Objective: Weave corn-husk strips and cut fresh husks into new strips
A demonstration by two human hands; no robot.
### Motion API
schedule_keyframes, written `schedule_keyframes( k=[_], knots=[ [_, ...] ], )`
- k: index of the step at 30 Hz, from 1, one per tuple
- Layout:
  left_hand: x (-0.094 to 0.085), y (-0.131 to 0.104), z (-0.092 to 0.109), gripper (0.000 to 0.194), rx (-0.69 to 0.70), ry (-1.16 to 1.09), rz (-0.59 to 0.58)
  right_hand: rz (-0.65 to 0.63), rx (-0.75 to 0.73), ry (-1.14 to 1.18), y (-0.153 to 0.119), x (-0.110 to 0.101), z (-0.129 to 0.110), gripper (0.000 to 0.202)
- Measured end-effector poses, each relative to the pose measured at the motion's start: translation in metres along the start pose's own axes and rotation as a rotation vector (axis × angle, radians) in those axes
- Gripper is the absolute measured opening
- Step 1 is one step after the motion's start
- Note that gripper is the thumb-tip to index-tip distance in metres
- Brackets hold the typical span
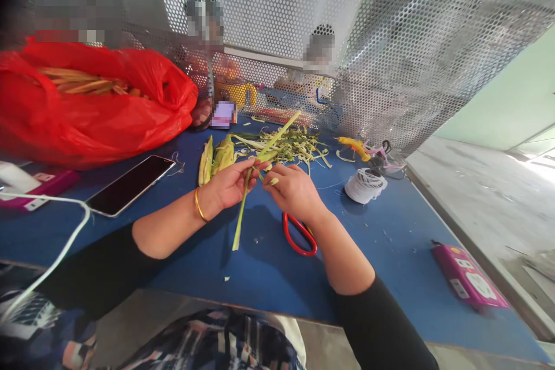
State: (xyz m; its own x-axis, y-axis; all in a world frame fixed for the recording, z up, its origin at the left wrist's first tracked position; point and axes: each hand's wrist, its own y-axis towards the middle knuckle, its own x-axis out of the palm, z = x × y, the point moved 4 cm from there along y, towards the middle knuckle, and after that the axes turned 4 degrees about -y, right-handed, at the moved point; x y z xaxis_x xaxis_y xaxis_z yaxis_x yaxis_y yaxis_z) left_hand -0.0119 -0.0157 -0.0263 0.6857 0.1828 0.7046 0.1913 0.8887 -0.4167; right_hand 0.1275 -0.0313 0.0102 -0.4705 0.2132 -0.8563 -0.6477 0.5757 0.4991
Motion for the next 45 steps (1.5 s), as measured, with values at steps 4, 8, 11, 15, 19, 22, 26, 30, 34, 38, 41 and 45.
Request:
schedule_keyframes(
  k=[4, 8, 11, 15, 19, 22, 26, 30, 34, 38, 41, 45],
  knots=[
    [0.001, 0.0, -0.002, 0.023, -0.021, -0.024, -0.004, -0.046, 0.107, 0.073, -0.001, 0.0, 0.007, 0.02],
    [0.002, -0.002, -0.001, 0.023, 0.013, -0.007, -0.002, -0.14, 0.315, 0.435, -0.004, -0.007, 0.021, 0.036],
    [0.003, -0.003, -0.002, 0.026, 0.044, 0.066, -0.027, 0.054, 0.501, 0.796, -0.006, -0.019, 0.036, 0.059],
    [0.006, -0.004, -0.008, 0.028, 0.05, 0.171, -0.102, 0.157, 0.667, 0.944, -0.007, -0.014, 0.043, 0.046],
    [0.009, -0.008, -0.013, 0.024, 0.062, 0.243, -0.139, 0.266, 0.681, 0.84, -0.003, -0.005, 0.035, 0.03],
    [0.01, -0.009, -0.015, 0.019, 0.081, 0.271, -0.148, 0.355, 0.78, 0.854, -0.003, 0.003, 0.034, 0.029],
    [0.008, -0.01, -0.015, 0.012, 0.16, 0.279, -0.138, 0.227, 1.004, 0.731, -0.009, 0.014, 0.04, 0.036],
    [0.007, -0.011, -0.014, 0.018, 0.205, 0.313, -0.129, 0.285, 0.973, 0.152, -0.013, -0.006, 0.039, 0.047],
    [0.009, -0.012, -0.015, 0.02, 0.208, 0.386, -0.158, 0.465, 0.689, 0.022, -0.007, -0.023, 0.024, 0.04],
    [0.014, -0.015, -0.018, 0.019, 0.185, 0.522, -0.245, 0.192, 0.731, 0.526, -0.002, 0.001, 0.023, 0.053],
    [0.014, -0.016, -0.02, 0.017, 0.138, 0.609, -0.244, 0.274, 0.759, 0.845, -0.002, 0.01, 0.022, 0.04],
    [0.009, -0.014, -0.022, 0.007, 0.076, 0.619, -0.177, 0.51, 0.631, 0.784, -0.002, -0.003, 0.015, 0.018]
  ],
)
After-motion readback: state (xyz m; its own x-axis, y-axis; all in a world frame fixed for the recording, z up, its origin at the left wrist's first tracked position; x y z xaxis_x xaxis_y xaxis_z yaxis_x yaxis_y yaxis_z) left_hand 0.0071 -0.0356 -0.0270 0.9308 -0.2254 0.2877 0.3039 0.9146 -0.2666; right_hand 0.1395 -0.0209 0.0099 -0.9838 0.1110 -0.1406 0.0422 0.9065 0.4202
